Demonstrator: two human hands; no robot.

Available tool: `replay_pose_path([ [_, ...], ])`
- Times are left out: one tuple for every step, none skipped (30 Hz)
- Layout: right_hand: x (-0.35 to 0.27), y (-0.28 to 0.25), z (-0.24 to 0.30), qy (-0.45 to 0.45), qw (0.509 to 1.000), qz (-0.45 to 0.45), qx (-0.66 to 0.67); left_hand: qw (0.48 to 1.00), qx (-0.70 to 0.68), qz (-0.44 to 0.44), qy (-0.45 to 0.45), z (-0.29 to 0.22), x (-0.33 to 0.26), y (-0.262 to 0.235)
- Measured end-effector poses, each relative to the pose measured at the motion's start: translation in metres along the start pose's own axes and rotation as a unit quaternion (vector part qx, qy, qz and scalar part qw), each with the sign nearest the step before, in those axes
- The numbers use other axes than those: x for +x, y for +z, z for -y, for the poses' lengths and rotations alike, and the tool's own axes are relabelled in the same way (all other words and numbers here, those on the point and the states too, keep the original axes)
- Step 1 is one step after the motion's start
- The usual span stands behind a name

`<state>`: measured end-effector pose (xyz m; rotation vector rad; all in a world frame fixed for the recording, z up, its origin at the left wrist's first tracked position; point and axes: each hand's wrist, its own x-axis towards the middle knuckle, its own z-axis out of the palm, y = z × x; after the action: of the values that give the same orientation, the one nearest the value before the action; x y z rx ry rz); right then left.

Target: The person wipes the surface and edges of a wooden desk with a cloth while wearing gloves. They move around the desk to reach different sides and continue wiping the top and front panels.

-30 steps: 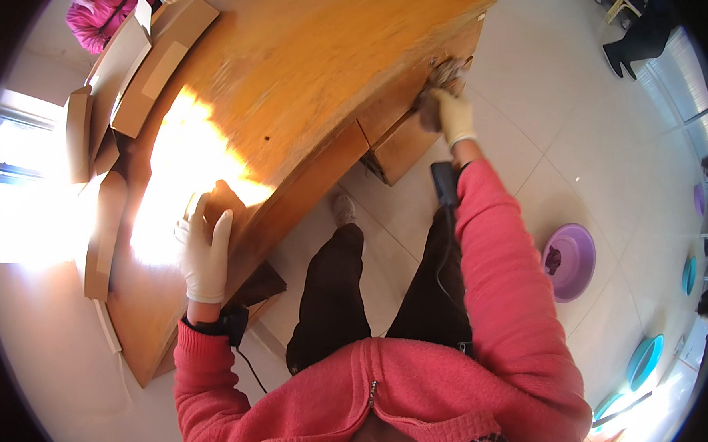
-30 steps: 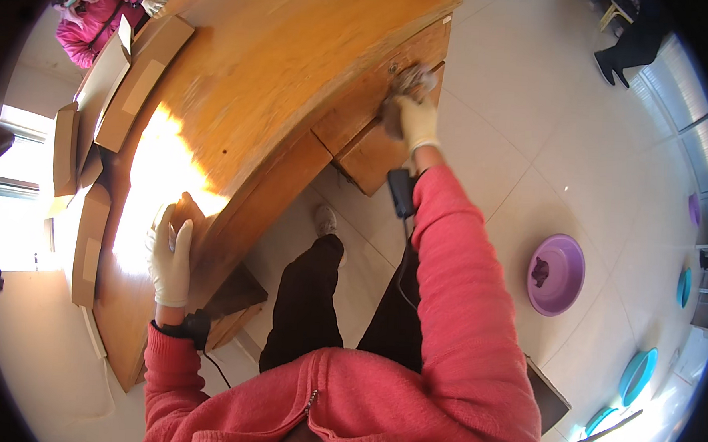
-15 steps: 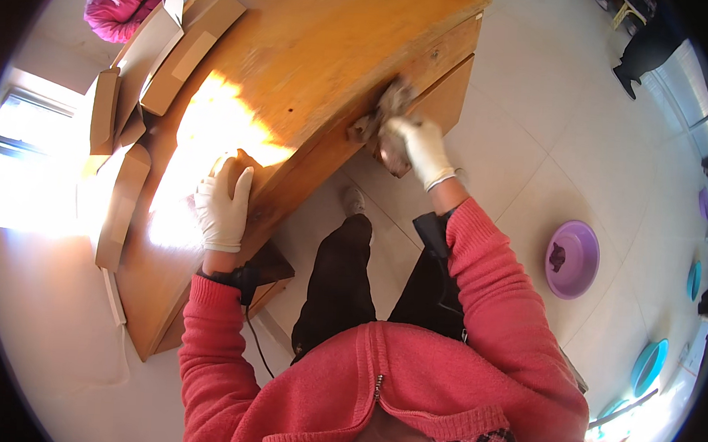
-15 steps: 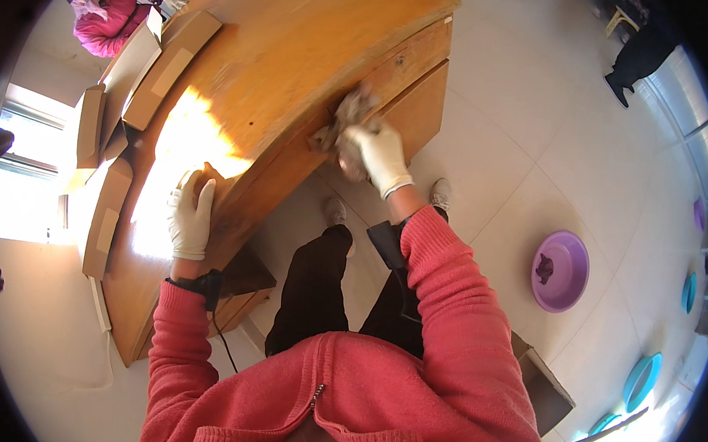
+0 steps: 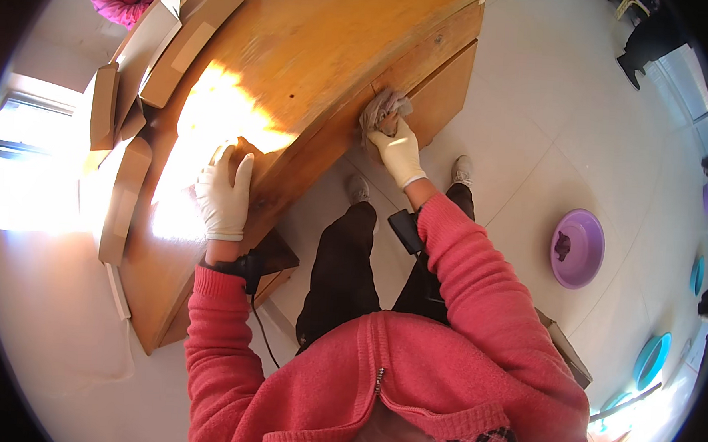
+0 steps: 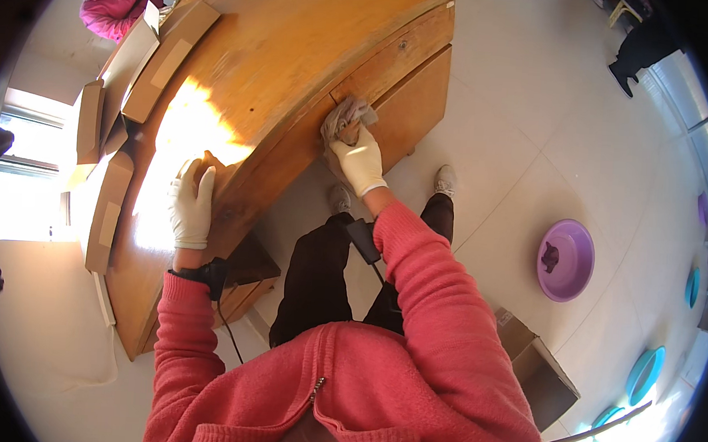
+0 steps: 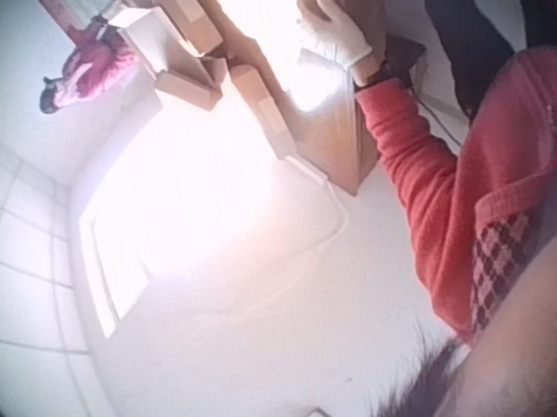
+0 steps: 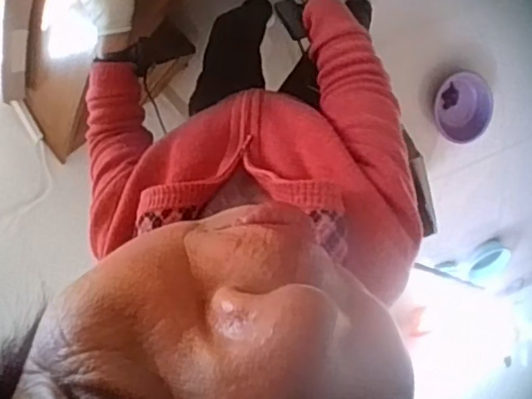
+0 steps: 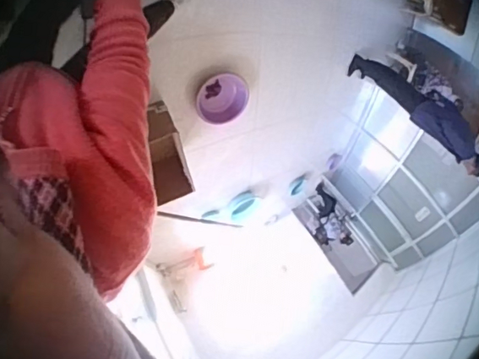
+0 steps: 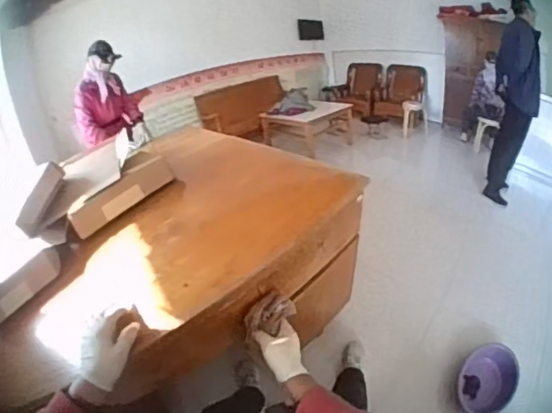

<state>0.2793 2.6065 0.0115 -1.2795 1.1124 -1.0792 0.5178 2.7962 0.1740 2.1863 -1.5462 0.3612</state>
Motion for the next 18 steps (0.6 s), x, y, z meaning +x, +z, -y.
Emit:
replay_pose_path([
  [0.0, -0.014, -0.009, 0.024, 0.999, 0.048, 0.002, 0.999, 0.037, -0.006, -0.005, 0.0, -0.001, 0.0],
  [0.002, -0.021, -0.017, 0.061, 0.998, 0.015, 0.004, 1.0, 0.005, 0.001, -0.013, 0.0, -0.002, 0.0],
  [0.007, -0.027, -0.025, 0.079, 0.995, -0.048, 0.039, 1.0, 0.005, 0.003, -0.022, 0.0, -0.003, 0.0],
  [0.018, -0.041, -0.03, 0.08, 0.984, -0.062, 0.15, 0.999, 0.042, -0.004, -0.011, 0.001, -0.004, 0.0],
  [0.028, -0.054, -0.036, 0.137, 0.958, -0.092, 0.235, 0.999, -0.001, 0.013, -0.031, 0.0, -0.005, 0.0],
  [0.039, -0.062, -0.041, 0.105, 0.957, -0.111, 0.246, 0.999, -0.008, 0.019, -0.029, 0.001, -0.004, 0.0],
  [0.051, -0.067, -0.045, 0.091, 0.953, -0.146, 0.248, 1.0, 0.009, 0.014, -0.016, 0.0, -0.002, 0.0],
  [0.06, -0.065, -0.049, 0.067, 0.942, -0.146, 0.293, 0.999, -0.03, 0.031, -0.031, -0.001, -0.001, 0.0],
  [0.066, -0.059, -0.053, 0.085, 0.941, -0.139, 0.297, 0.998, -0.045, 0.038, -0.036, -0.002, 0.0, -0.001],
  [0.071, -0.049, -0.058, 0.092, 0.94, -0.132, 0.301, 0.998, -0.035, 0.036, -0.032, -0.003, -0.001, -0.002],
  [0.077, -0.038, -0.062, 0.115, 0.938, -0.137, 0.298, 0.995, -0.059, 0.055, -0.062, -0.004, 0.0, -0.003],
  [0.075, -0.028, -0.069, 0.12, 0.967, -0.143, 0.175, 0.993, -0.059, 0.064, -0.083, -0.005, -0.001, -0.004],
  [0.076, -0.017, -0.076, 0.121, 0.955, -0.159, 0.218, 0.991, -0.025, 0.077, -0.107, -0.006, 0.0, -0.005],
  [0.079, -0.007, -0.084, 0.125, 0.943, -0.181, 0.251, 0.986, -0.034, 0.094, -0.134, -0.008, -0.002, -0.007],
  [0.081, 0.0, -0.093, 0.144, 0.926, -0.209, 0.278, 0.987, -0.06, 0.09, -0.115, -0.008, -0.001, -0.007],
  [0.08, -0.002, -0.105, 0.106, 0.937, -0.188, 0.274, 0.99, -0.055, 0.087, -0.098, -0.009, -0.001, -0.007],
  [0.083, -0.003, -0.117, 0.114, 0.938, -0.187, 0.27, 0.993, -0.034, 0.082, -0.071, -0.01, -0.001, -0.007],
  [0.086, -0.006, -0.132, 0.11, 0.94, -0.186, 0.263, 0.994, -0.03, 0.088, -0.065, -0.01, 0.0, -0.006],
])
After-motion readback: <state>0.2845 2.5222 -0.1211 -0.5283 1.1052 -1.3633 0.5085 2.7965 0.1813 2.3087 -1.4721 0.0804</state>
